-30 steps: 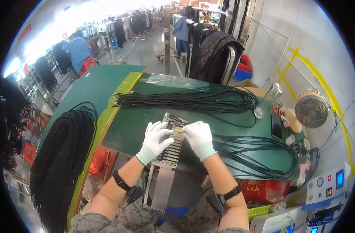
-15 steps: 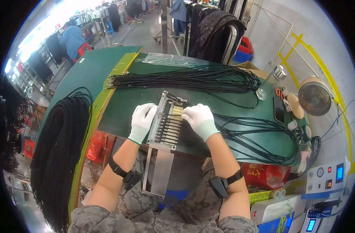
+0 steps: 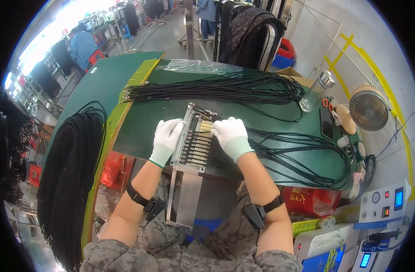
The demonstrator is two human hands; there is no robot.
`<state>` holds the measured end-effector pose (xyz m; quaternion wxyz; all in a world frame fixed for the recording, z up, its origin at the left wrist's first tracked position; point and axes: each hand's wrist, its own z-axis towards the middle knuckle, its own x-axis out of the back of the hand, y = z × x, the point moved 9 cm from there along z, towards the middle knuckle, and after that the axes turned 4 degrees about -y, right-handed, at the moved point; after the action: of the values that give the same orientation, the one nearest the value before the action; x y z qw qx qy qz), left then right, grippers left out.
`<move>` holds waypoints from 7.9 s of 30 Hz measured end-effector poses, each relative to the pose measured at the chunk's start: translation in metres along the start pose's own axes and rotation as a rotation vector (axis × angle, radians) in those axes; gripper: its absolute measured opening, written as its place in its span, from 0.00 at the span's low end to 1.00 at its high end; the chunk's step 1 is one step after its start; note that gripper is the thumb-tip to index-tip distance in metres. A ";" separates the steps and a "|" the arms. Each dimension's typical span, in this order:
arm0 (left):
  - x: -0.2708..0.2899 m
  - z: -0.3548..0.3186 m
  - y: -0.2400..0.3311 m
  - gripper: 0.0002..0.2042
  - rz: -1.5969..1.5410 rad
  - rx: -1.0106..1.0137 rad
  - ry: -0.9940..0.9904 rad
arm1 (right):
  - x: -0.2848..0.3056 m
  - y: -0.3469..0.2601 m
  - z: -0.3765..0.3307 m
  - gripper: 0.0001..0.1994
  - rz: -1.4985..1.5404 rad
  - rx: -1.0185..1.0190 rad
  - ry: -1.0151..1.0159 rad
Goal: Sorting bundles of electrical wires and testing them using an automatic continuity testing machine.
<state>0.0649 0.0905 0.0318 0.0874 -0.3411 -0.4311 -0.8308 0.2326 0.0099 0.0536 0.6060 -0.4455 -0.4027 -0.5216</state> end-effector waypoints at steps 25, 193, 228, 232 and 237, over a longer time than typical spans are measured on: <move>0.125 -0.086 0.315 0.05 -0.927 -1.067 -0.017 | 0.034 0.066 -0.010 0.06 0.193 -0.230 0.291; -0.064 0.022 0.008 0.18 0.250 -0.294 -0.281 | 0.036 0.020 -0.370 0.04 -0.236 -0.557 -0.412; -0.054 0.021 0.016 0.18 0.327 -0.405 -0.412 | 0.029 -0.049 -0.305 0.23 -0.038 -0.637 0.389; -0.036 0.004 0.063 0.18 0.310 -0.574 -0.358 | 0.041 -0.057 -0.298 0.22 0.028 -0.598 0.470; -0.038 0.004 0.058 0.17 0.290 -0.592 -0.374 | 0.041 -0.085 -0.262 0.16 0.145 -0.285 0.798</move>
<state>0.1208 0.0522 0.0469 0.0216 -0.5549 -0.1280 -0.8217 0.1596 -0.2579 0.0303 0.6818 -0.3151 -0.0281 -0.6596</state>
